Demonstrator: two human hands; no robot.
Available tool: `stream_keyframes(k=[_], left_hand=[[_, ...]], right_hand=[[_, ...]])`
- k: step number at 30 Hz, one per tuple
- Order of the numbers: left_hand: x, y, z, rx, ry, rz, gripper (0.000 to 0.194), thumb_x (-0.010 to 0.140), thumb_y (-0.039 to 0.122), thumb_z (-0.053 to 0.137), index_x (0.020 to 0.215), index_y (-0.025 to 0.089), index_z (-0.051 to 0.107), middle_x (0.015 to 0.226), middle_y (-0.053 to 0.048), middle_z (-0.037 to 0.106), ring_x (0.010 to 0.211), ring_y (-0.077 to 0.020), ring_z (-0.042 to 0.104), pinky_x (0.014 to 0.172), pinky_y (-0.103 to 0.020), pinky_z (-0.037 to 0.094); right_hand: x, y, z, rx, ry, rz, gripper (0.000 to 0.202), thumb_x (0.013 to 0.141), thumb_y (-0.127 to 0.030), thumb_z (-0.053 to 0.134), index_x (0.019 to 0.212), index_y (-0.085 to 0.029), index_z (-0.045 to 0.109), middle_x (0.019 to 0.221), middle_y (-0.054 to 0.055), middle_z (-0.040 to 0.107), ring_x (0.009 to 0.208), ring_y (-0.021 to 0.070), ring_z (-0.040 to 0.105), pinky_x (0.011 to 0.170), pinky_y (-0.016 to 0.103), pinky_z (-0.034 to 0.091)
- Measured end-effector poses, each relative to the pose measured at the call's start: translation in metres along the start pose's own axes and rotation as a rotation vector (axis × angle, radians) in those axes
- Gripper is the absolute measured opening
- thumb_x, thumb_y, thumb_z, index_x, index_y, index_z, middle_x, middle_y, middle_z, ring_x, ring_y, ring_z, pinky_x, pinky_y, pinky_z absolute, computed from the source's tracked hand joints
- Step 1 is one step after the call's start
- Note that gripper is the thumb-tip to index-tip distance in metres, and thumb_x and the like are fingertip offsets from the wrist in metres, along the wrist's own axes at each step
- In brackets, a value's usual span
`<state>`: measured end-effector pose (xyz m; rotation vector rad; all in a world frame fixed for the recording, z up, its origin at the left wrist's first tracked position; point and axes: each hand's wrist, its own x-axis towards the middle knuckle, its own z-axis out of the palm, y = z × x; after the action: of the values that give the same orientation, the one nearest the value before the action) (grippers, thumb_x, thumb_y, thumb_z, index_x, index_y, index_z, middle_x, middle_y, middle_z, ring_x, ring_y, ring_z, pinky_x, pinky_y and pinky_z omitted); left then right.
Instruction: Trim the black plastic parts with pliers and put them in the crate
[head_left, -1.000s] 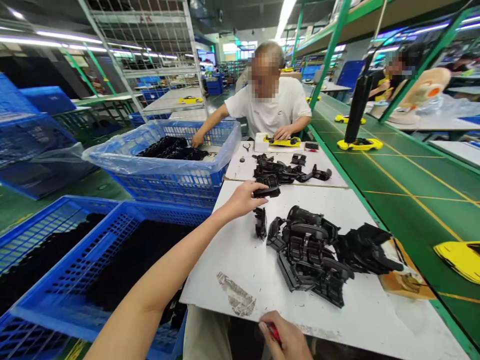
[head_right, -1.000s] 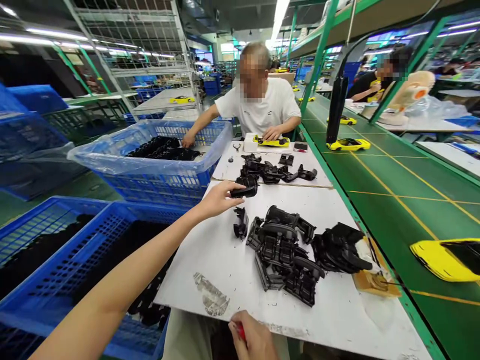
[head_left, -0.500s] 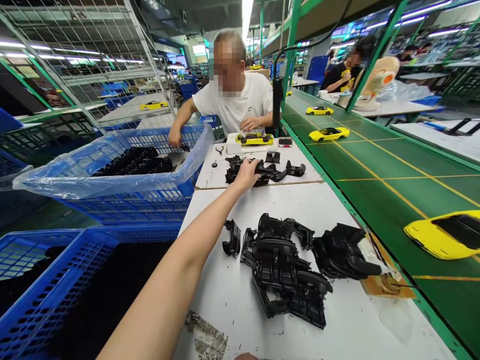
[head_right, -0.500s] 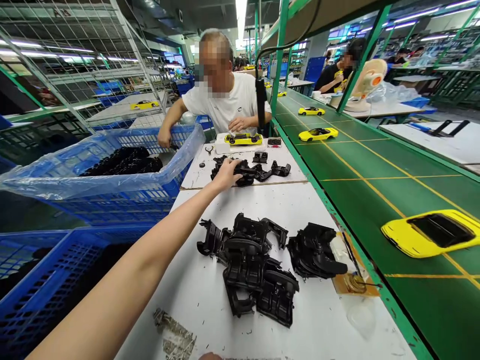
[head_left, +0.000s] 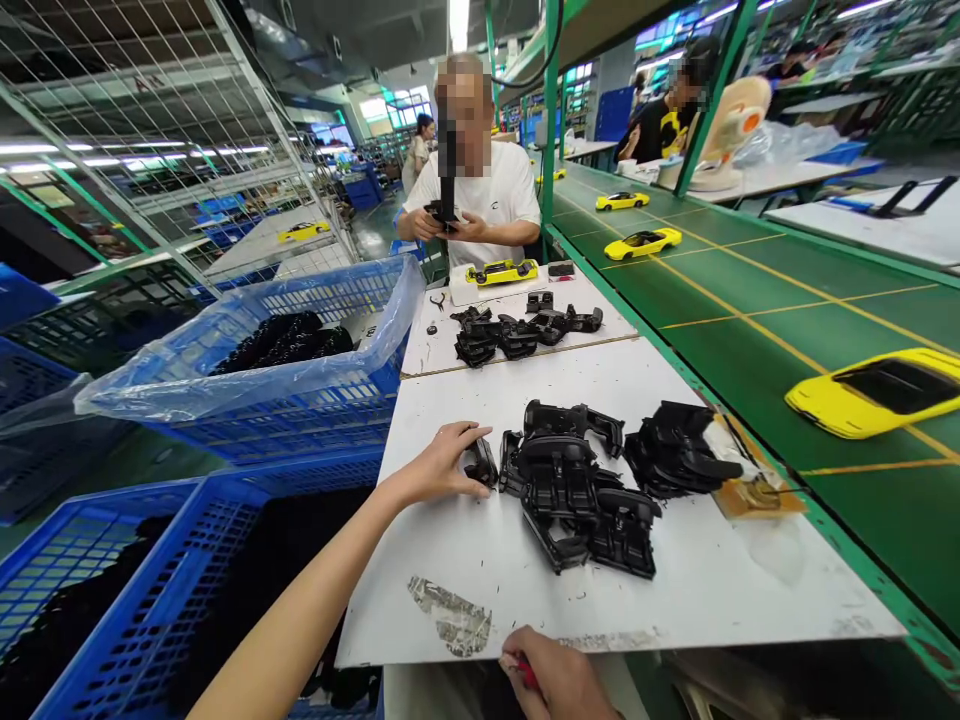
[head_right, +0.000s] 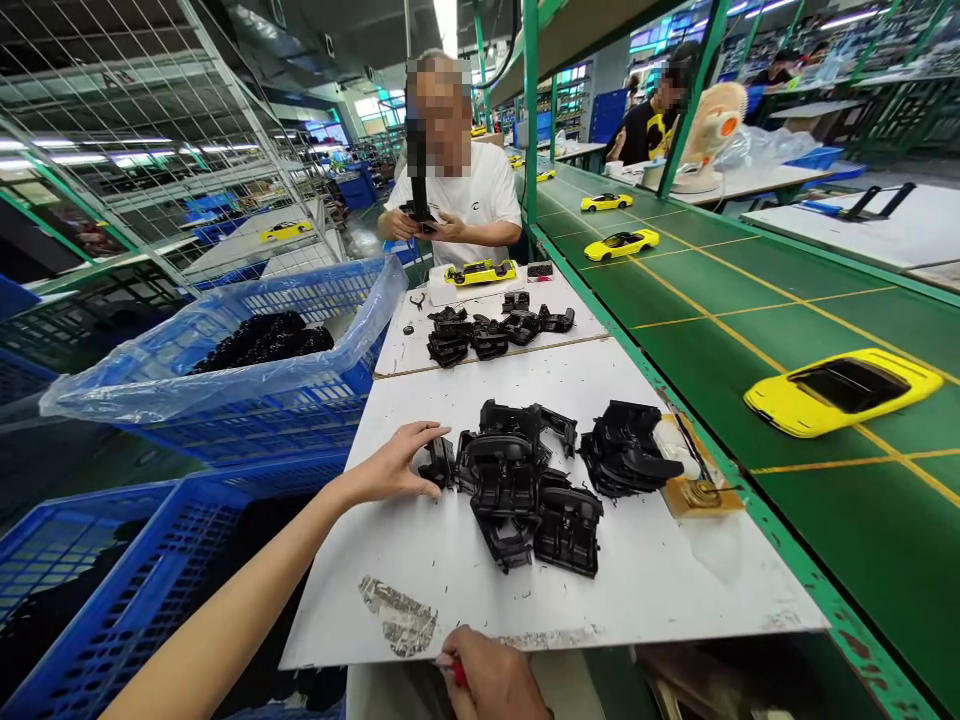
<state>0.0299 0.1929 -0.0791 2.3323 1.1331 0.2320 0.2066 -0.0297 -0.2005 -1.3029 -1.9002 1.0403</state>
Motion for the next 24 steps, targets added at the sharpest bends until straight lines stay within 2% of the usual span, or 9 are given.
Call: stream_keyframes(k=[4, 6, 9, 12, 14, 16, 19, 21, 24], left_hand=[[-0.034, 0.008, 0.007, -0.072, 0.181, -0.037, 0.061, 0.065, 0.038, 0.076, 0.12, 0.02, 0.057, 0.122, -0.013, 0.052, 0.117, -0.0308, 0.047, 0.103, -0.049, 0.037], [-0.056, 0.019, 0.01, -0.273, 0.281, -0.1, 0.057, 0.068, 0.04, 0.074, 0.119, 0.021, 0.056, 0.12, -0.011, 0.054, 0.114, -0.0283, 0.05, 0.1, -0.046, 0.04], [-0.096, 0.04, 0.023, -0.741, 0.355, -0.174, 0.062, 0.071, 0.052, 0.069, 0.122, 0.022, 0.053, 0.117, -0.009, 0.057, 0.109, -0.0263, 0.053, 0.098, -0.043, 0.042], [-0.132, 0.065, 0.05, -1.319, 0.265, -0.21, 0.061, 0.075, 0.062, 0.061, 0.12, 0.021, 0.056, 0.114, -0.01, 0.06, 0.105, -0.0251, 0.056, 0.094, -0.041, 0.046], [-0.148, 0.082, 0.069, -1.65, 0.195, -0.284, 0.057, 0.078, 0.062, 0.058, 0.116, 0.019, 0.06, 0.115, -0.012, 0.061, 0.103, -0.0236, 0.058, 0.092, -0.04, 0.048], [-0.158, 0.095, 0.085, -1.87, 0.134, -0.378, 0.058, 0.079, 0.064, 0.055, 0.113, 0.018, 0.062, 0.115, -0.014, 0.062, 0.1, -0.0216, 0.061, 0.091, -0.038, 0.049], [-0.168, 0.105, 0.1, -2.015, 0.065, -0.431, 0.066, 0.081, 0.069, 0.044, 0.118, 0.017, 0.061, 0.117, -0.014, 0.062, 0.098, -0.0203, 0.063, 0.092, -0.035, 0.049], [-0.175, 0.105, 0.105, -1.99, 0.003, -0.417, 0.073, 0.081, 0.073, 0.037, 0.123, 0.017, 0.058, 0.118, -0.015, 0.062, 0.098, -0.0219, 0.064, 0.091, -0.035, 0.05], [-0.187, 0.102, 0.109, -1.816, -0.066, -0.399, 0.078, 0.079, 0.076, 0.034, 0.128, 0.019, 0.054, 0.119, -0.016, 0.061, 0.099, -0.0255, 0.064, 0.087, -0.039, 0.052]], right_hand=[[0.001, -0.021, -0.015, 0.016, -0.007, -0.017, 0.024, 0.094, -0.033, 0.035, 0.084, -0.021, 0.054, 0.06, -0.003, 0.053, 0.051, 0.01, 0.046, 0.051, 0.02, 0.034], [0.0, -0.03, -0.021, 0.055, 0.051, 0.009, 0.026, 0.094, -0.036, 0.038, 0.083, -0.021, 0.056, 0.059, -0.003, 0.053, 0.052, 0.0105, 0.048, 0.054, 0.021, 0.037], [-0.002, -0.041, -0.03, 0.134, 0.246, 0.101, 0.027, 0.092, -0.042, 0.045, 0.088, -0.02, 0.06, 0.067, -0.001, 0.061, 0.06, 0.0121, 0.054, 0.06, 0.022, 0.043], [-0.002, -0.052, -0.041, 0.169, 0.367, 0.115, 0.032, 0.086, -0.045, 0.054, 0.105, -0.019, 0.058, 0.087, 0.004, 0.066, 0.057, 0.0112, 0.052, 0.06, 0.024, 0.046], [-0.002, -0.057, -0.045, 0.162, 0.368, 0.084, 0.042, 0.083, -0.047, 0.058, 0.114, -0.018, 0.055, 0.096, 0.007, 0.065, 0.05, 0.0089, 0.046, 0.055, 0.025, 0.046], [-0.001, -0.06, -0.044, 0.15, 0.348, 0.08, 0.046, 0.082, -0.048, 0.059, 0.118, -0.018, 0.054, 0.099, 0.008, 0.065, 0.05, 0.0088, 0.046, 0.054, 0.025, 0.047], [-0.005, -0.062, -0.038, 0.173, 0.347, 0.1, 0.044, 0.083, -0.048, 0.057, 0.115, -0.019, 0.056, 0.1, 0.009, 0.066, 0.072, 0.0158, 0.06, 0.071, 0.029, 0.051], [-0.009, -0.063, -0.033, 0.214, 0.37, 0.126, 0.041, 0.082, -0.05, 0.058, 0.11, -0.019, 0.057, 0.1, 0.009, 0.066, 0.089, 0.0205, 0.062, 0.08, 0.032, 0.051], [-0.017, -0.065, -0.03, 0.274, 0.367, 0.214, 0.04, 0.081, -0.053, 0.058, 0.102, -0.019, 0.059, 0.086, 0.007, 0.065, 0.083, 0.0212, 0.062, 0.069, 0.03, 0.052]])
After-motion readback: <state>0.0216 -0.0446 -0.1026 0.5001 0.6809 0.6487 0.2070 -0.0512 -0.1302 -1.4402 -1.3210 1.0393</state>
